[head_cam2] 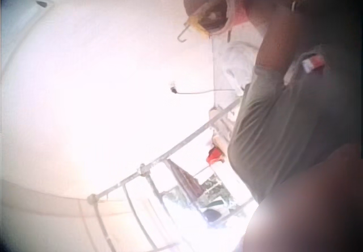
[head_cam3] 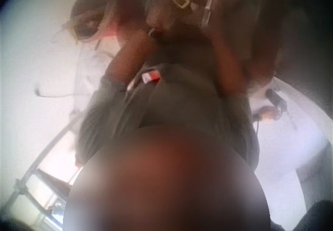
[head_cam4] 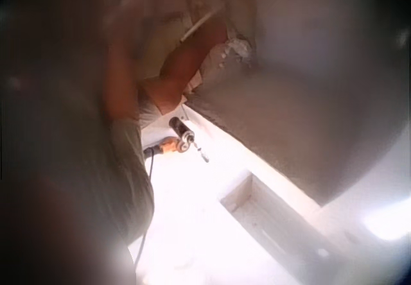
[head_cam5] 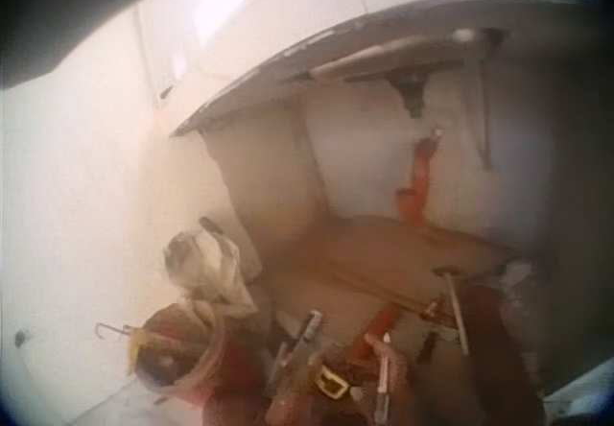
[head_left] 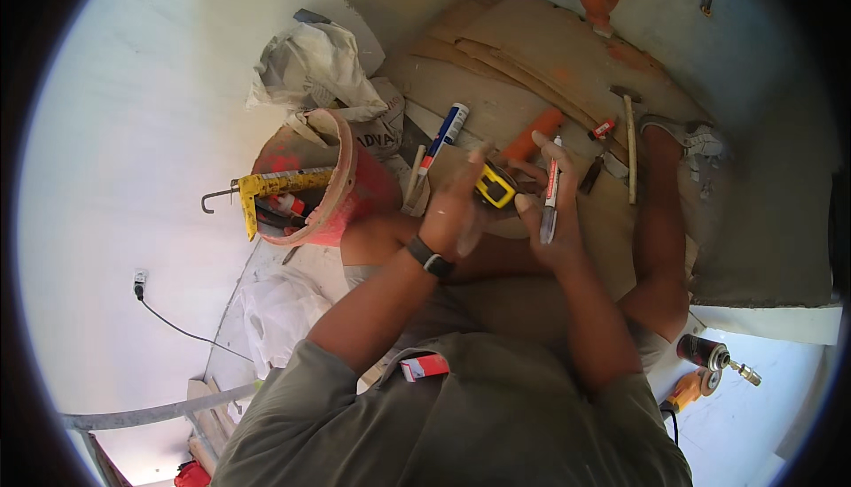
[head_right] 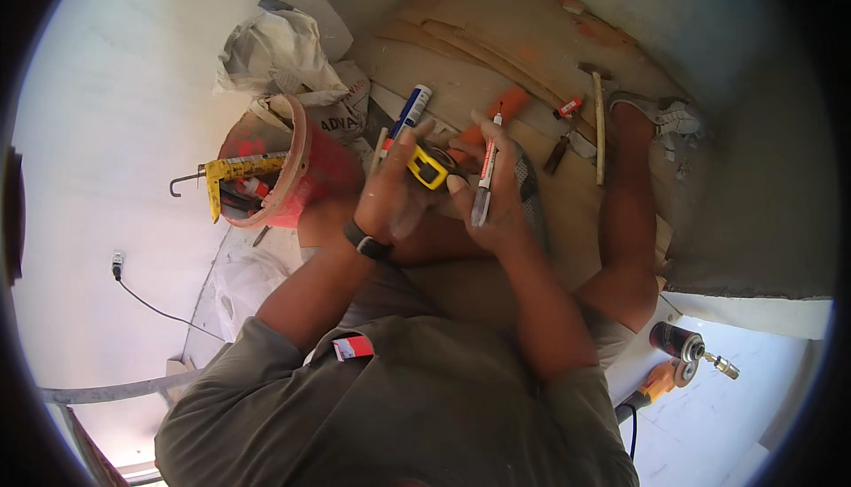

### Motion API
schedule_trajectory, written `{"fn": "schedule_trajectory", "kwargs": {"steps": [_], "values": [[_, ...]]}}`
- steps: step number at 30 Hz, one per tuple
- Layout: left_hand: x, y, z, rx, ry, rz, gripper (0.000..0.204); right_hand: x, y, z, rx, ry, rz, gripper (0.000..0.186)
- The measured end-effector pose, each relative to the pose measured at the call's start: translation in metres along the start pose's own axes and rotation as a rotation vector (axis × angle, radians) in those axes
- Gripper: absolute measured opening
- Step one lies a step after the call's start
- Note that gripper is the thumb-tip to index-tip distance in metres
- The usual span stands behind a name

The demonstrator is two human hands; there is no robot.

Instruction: The person measures and marks an orange plastic pipe, then cuts it with a power tool. They apply adhesive to the pipe ends and a wall fitting, then connect the cut pipe to a curved fitting and insert the assembly into the wall opening.

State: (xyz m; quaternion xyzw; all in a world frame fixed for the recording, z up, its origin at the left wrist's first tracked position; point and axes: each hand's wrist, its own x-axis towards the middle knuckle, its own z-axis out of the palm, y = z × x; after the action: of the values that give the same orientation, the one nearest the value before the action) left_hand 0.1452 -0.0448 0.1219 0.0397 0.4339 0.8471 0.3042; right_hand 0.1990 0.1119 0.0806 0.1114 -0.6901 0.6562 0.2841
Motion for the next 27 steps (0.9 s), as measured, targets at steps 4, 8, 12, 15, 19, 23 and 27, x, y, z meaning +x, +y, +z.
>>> {"fn": "schedule_trajectory", "kwargs": {"steps": [4, 8, 12, 15, 19, 23, 27], "values": [[-0.001, 0.028, -0.005, 0.009, 0.109, 0.033, 0.047, 0.002, -0.004, 0.001, -0.007, -0.012, 0.044, 0.073], [-0.01, 0.069, -0.034, 0.35, 0.208, 0.233, 0.04, -0.002, -0.009, -0.001, -0.061, 0.009, 0.101, 0.06], [-0.022, 0.159, -0.104, 1.493, 0.563, 0.782, 0.05, -0.005, -0.011, -0.019, 0.101, 0.076, 0.295, 0.05], [-0.01, 0.213, -0.179, 1.54, 0.637, 0.324, 0.049, -0.006, -0.006, -0.027, 0.17, 0.152, 0.421, 0.041], [0.015, 0.219, -0.275, 2.531, -0.213, -0.118, 0.032, -0.003, 0.003, -0.021, 0.375, 0.205, 0.515, 0.031], [0.014, 0.208, -0.299, 2.302, -0.045, -0.249, 0.03, -0.005, 0.0, -0.016, 0.317, 0.174, 0.471, 0.027], [0.004, 0.206, -0.207, 1.931, 0.676, 0.49, 0.029, 0.002, -0.013, -0.024, 0.084, 0.036, 0.545, 0.027]]}}
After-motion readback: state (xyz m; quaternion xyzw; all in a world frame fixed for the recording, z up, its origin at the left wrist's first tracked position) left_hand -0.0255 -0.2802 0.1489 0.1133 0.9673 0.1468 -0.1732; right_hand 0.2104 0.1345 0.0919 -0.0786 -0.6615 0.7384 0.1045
